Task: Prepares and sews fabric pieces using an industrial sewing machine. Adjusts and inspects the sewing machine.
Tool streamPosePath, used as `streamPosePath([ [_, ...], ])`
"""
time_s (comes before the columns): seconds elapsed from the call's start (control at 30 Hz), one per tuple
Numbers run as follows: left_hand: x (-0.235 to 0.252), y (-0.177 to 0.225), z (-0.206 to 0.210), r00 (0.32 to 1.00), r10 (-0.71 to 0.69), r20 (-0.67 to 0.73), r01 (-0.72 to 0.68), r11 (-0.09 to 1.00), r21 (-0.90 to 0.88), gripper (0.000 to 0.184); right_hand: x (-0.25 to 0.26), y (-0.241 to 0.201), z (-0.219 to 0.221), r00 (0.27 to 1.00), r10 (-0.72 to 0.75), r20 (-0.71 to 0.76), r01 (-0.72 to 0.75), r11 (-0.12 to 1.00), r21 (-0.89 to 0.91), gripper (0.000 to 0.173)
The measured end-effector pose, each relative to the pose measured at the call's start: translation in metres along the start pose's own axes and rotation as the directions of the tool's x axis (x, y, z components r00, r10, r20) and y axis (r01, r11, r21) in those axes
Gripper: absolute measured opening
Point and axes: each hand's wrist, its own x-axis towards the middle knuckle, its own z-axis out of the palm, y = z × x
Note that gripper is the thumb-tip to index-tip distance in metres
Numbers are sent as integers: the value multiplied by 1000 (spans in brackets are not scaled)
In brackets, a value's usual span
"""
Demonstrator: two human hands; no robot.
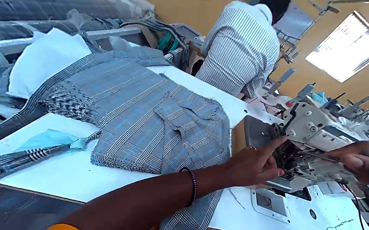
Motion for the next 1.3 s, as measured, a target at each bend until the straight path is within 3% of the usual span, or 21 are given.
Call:
streamPosePath([
  [0.1, 17, 16, -6, 980, -82, 181, 69, 995, 78, 53, -7, 10, 14, 995, -20, -97, 37, 984, 172, 21],
  [0.17, 25, 24, -4, 964, -151, 217, 113, 977, 179, 46, -13, 17, 17, 993, 8, -114, 29, 947, 319, 21],
  [0.33, 26, 20, 11, 979, -195, -55, 202, 932, 300, 16, -64, 55, 25, 981, 101, -165, 48, 699, 714, 34],
  [0.4, 29, 25, 18, 967, -236, -97, 255, 895, 365, 18, -83, 76, 55, 925, 173, -338, 116, 718, 686, 27],
  [0.43, 31, 29, 22, 954, -280, -102, 297, 870, 393, 19, -88, 86, 75, 866, 213, -452, 131, 776, 617, 21],
  [0.5, 37, 36, 28, 918, -385, -99, 389, 819, 423, 22, -93, 112, 114, 755, 251, -606, 65, 891, 449, 25],
  [0.6, 44, 48, 37, 855, -504, -124, 497, 726, 476, 27, -97, 158, 171, 678, 328, -657, -76, 921, 381, 31],
  [0.7, 50, 53, 46, 808, -564, -169, 557, 637, 533, 30, -100, 192, 224, 643, 370, -671, -100, 909, 405, 28],
  [0.83, 54, 55, 54, 773, -589, -236, 603, 565, 563, 28, -98, 186, 239, 638, 378, -671, -138, 913, 384, 24],
  [1.07, 52, 51, 67, 782, -522, -341, 605, 505, 615, 26, -101, 187, 235, 672, 398, -625, -149, 899, 411, 23],
  [1.2, 49, 46, 74, 820, -413, -395, 565, 480, 671, 20, -102, 187, 237, 660, 368, -655, -124, 913, 388, 22],
  [1.3, 45, 36, 75, 857, -307, -415, 516, 527, 675, 17, -102, 188, 239, 659, 354, -664, -104, 917, 386, 20],
])
